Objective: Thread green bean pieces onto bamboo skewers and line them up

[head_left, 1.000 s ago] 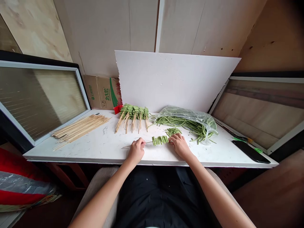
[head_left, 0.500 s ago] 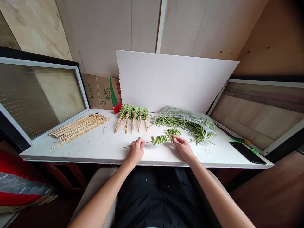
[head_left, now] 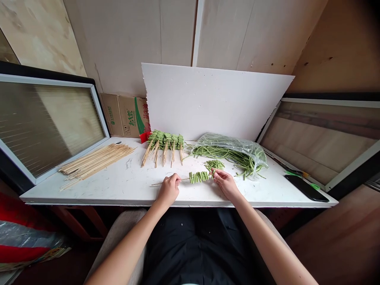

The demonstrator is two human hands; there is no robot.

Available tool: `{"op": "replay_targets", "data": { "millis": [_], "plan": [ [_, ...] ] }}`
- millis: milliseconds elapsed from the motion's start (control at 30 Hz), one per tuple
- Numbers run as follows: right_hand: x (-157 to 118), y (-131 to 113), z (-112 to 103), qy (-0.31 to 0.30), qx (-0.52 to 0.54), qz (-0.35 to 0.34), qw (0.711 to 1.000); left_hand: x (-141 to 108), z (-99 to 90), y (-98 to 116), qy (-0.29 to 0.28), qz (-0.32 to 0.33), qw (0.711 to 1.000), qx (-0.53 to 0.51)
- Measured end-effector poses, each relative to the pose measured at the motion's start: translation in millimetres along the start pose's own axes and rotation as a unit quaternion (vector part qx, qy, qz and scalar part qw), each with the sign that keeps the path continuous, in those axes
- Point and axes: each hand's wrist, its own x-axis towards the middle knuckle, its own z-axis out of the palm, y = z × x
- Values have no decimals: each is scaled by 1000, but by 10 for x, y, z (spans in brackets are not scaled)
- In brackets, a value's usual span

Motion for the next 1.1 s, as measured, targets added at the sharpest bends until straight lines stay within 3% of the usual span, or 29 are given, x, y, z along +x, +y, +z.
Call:
{"op": "replay_targets", "data": {
  "millis": [1100],
  "plan": [
    [-17,30,22,19,3,-17,1000,1,-28,9,-17,0,1000,-5]
  ]
}}
